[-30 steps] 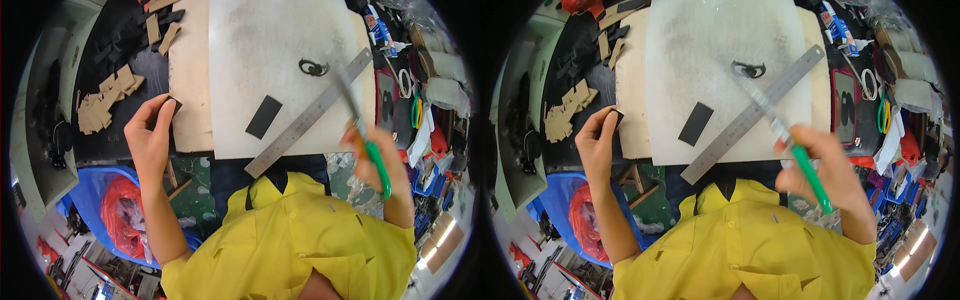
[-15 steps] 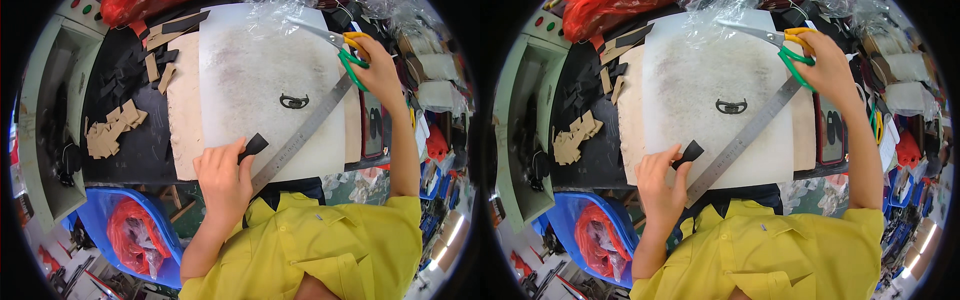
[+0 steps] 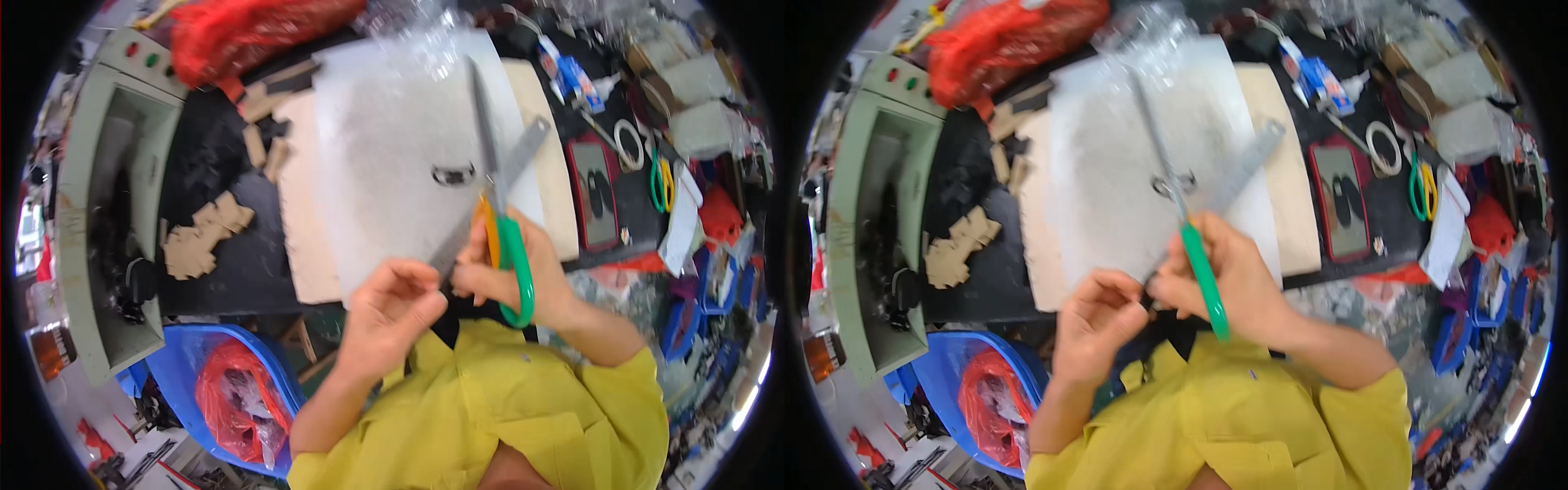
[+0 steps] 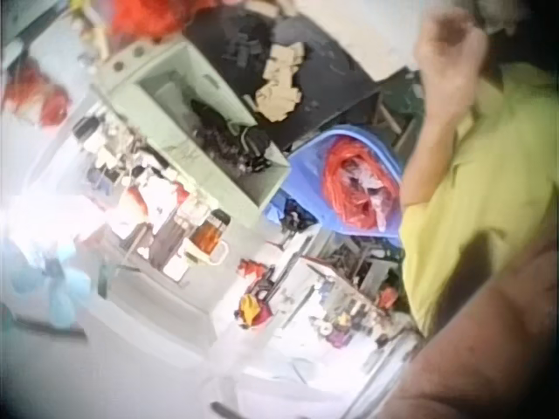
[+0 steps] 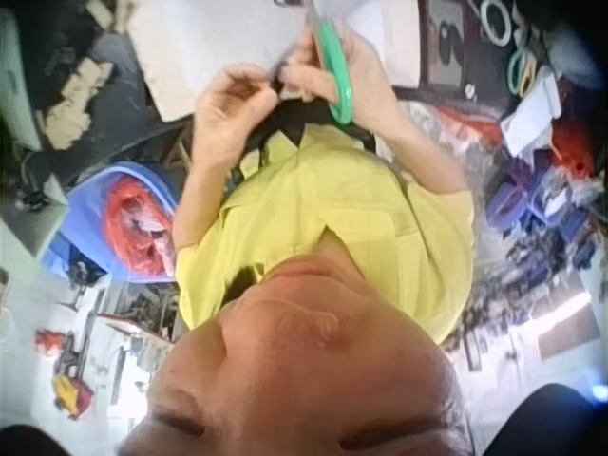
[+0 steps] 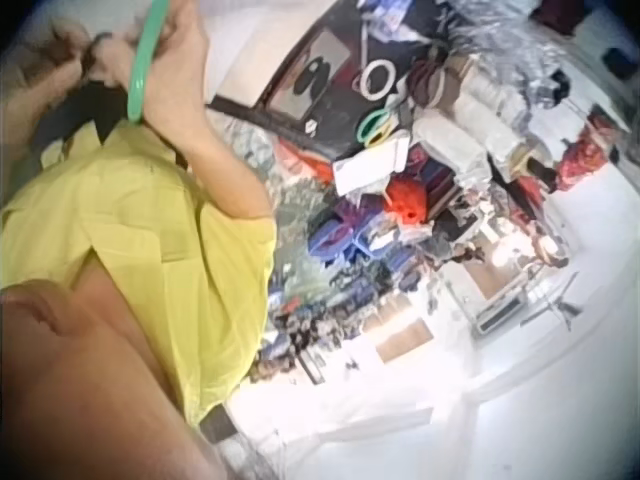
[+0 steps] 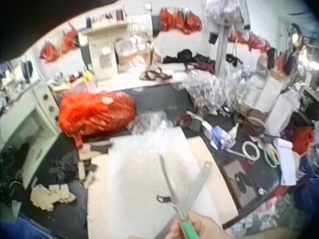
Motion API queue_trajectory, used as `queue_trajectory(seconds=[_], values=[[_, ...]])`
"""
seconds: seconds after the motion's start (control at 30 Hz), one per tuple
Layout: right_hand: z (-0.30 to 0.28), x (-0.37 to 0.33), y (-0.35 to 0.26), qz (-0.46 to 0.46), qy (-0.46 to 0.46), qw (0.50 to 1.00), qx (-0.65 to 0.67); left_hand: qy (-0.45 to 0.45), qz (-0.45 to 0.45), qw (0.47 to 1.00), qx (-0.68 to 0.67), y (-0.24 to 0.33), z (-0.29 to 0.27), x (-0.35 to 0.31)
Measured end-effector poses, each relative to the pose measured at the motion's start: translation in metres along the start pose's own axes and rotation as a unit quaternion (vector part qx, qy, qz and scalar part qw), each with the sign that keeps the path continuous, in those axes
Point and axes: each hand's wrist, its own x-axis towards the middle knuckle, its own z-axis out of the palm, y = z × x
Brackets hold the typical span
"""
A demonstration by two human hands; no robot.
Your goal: The person cuts a black leather strip with scissors, then uses a metal punch and hammer to create holes in the leather. They insert a metal buckle into the punched holes and secure it by hammering the prongs. The person repeats the punching and hammering process on additional leather pieces and attaches buckles to them.
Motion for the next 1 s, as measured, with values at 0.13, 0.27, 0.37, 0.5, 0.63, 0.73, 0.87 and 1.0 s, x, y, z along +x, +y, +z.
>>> queue_trajectory(seconds=[0.13,0.27,0.37,0.5,0.63,0.73,0.87,1.0], values=[[0.021,-0.005,0.014,-0.049,0.016,0.998,0.024,0.008,0.031,0.998,0.058,0.003,0.006,-0.015],[0.021,-0.022,0.024,0.002,0.009,1.000,-0.001,-0.018,-0.039,0.998,0.043,-0.006,-0.012,-0.020],[0.020,-0.028,0.032,0.040,-0.038,0.998,-0.002,-0.043,-0.070,0.994,0.070,-0.010,-0.021,-0.031],[0.018,-0.026,0.031,0.089,-0.087,0.991,-0.050,-0.002,-0.058,0.993,0.107,-0.011,-0.029,-0.038],[0.010,-0.017,0.028,0.074,-0.135,0.985,-0.077,0.052,-0.010,0.995,0.088,-0.018,-0.033,-0.039],[0.011,-0.013,0.020,0.039,-0.173,0.980,-0.088,0.070,-0.006,0.993,0.099,-0.011,-0.028,-0.034],[0.007,-0.019,0.020,0.037,-0.217,0.970,-0.103,0.116,0.043,0.988,0.092,-0.008,-0.031,-0.032],[-0.004,-0.037,0.035,0.109,-0.224,0.965,-0.081,0.124,0.048,0.987,0.094,0.003,-0.032,-0.028]])
